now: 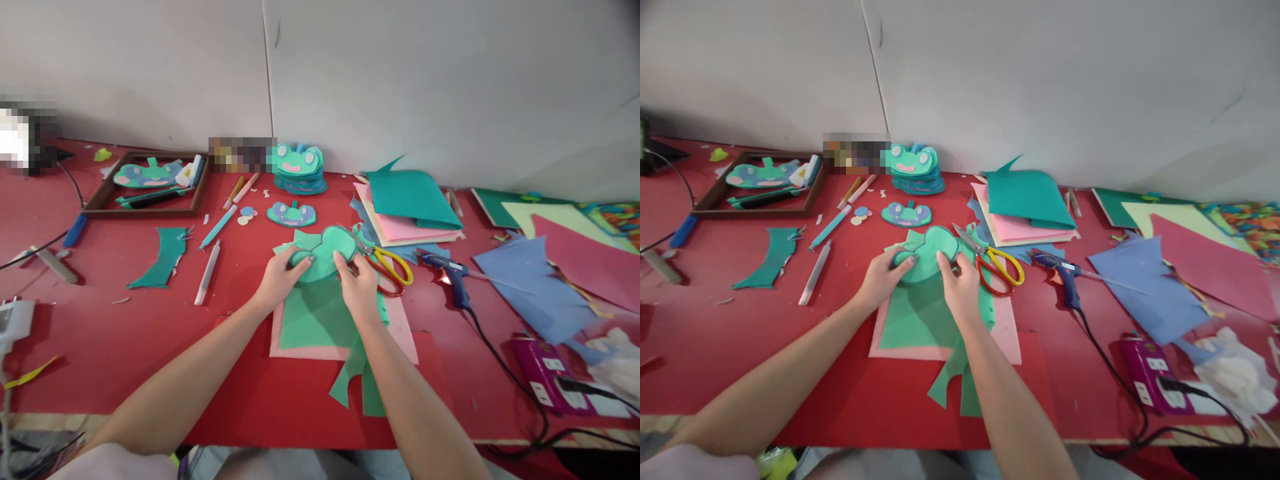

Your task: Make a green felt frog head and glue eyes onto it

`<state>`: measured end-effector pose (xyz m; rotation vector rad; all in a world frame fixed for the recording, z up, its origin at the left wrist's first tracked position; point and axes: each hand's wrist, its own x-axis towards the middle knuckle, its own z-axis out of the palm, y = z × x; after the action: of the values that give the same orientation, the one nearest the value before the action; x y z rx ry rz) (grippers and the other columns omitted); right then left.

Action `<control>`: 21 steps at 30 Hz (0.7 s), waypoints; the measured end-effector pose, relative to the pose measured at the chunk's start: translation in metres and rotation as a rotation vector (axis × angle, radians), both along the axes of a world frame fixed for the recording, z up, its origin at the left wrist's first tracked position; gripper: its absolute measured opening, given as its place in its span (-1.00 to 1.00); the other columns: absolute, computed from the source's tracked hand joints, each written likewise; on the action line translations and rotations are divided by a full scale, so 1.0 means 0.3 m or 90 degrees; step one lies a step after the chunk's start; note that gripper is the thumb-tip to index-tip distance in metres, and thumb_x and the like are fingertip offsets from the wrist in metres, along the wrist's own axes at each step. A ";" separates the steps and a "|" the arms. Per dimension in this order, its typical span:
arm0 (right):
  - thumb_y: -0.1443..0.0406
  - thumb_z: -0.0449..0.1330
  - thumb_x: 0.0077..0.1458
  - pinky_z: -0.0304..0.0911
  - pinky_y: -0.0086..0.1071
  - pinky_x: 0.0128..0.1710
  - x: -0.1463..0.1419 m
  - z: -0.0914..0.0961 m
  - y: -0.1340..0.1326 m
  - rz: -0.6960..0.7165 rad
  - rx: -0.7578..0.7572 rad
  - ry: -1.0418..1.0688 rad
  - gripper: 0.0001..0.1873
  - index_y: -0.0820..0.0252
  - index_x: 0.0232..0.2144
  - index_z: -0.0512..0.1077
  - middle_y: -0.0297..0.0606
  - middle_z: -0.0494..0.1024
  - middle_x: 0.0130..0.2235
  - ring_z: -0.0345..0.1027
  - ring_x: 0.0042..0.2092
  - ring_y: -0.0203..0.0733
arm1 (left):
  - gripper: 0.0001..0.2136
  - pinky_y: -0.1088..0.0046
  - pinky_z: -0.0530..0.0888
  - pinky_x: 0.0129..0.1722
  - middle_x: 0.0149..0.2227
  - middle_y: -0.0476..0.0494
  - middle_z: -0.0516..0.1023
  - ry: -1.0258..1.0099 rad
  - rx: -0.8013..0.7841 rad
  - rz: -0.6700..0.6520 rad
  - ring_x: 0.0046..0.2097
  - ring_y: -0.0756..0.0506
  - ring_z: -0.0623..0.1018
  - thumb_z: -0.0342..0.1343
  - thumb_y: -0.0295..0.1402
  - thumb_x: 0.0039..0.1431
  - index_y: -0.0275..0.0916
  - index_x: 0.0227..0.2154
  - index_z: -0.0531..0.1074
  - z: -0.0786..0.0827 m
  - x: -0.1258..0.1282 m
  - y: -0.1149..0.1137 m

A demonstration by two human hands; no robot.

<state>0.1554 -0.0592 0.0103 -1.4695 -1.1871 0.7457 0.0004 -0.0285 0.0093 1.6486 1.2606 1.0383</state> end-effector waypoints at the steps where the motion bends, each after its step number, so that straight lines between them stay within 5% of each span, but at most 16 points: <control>1: 0.05 0.09 0.03 0.06 -0.49 -0.53 0.000 0.002 0.000 -0.003 0.001 0.008 -0.67 0.20 -0.51 0.29 -0.43 0.28 -0.55 0.09 -0.54 -0.40 | -0.75 0.49 0.39 -0.34 -0.42 -0.04 0.46 -0.012 -0.006 -0.008 -0.36 -0.03 0.43 0.00 -0.17 0.09 -0.27 -0.39 0.40 -0.003 0.002 0.000; 14: 0.06 0.10 0.02 0.05 -0.50 -0.61 -0.008 0.010 -0.003 0.005 -0.010 0.080 -0.68 0.18 -0.54 0.25 -0.47 0.19 -0.61 0.08 -0.59 -0.40 | -0.70 0.55 0.30 -0.57 -0.61 0.02 0.28 -0.066 -0.052 0.005 -0.54 0.04 0.30 0.00 -0.14 0.09 -0.26 -0.59 0.30 -0.023 0.002 0.002; 21: 0.06 0.12 0.00 0.09 -0.48 -0.69 -0.010 0.002 0.011 0.052 -0.022 0.249 -0.70 0.14 -0.33 0.28 -0.46 0.31 -0.59 0.21 -0.63 -0.34 | -0.70 0.52 0.41 -0.53 -0.50 -0.03 0.46 -0.178 -0.115 -0.026 -0.51 0.00 0.45 0.11 -0.10 -0.01 -0.27 -0.42 0.36 -0.006 0.007 -0.001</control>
<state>0.1523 -0.0559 0.0108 -1.2352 -0.9401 1.0593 0.0025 -0.0290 0.0074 1.3356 1.0961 1.0555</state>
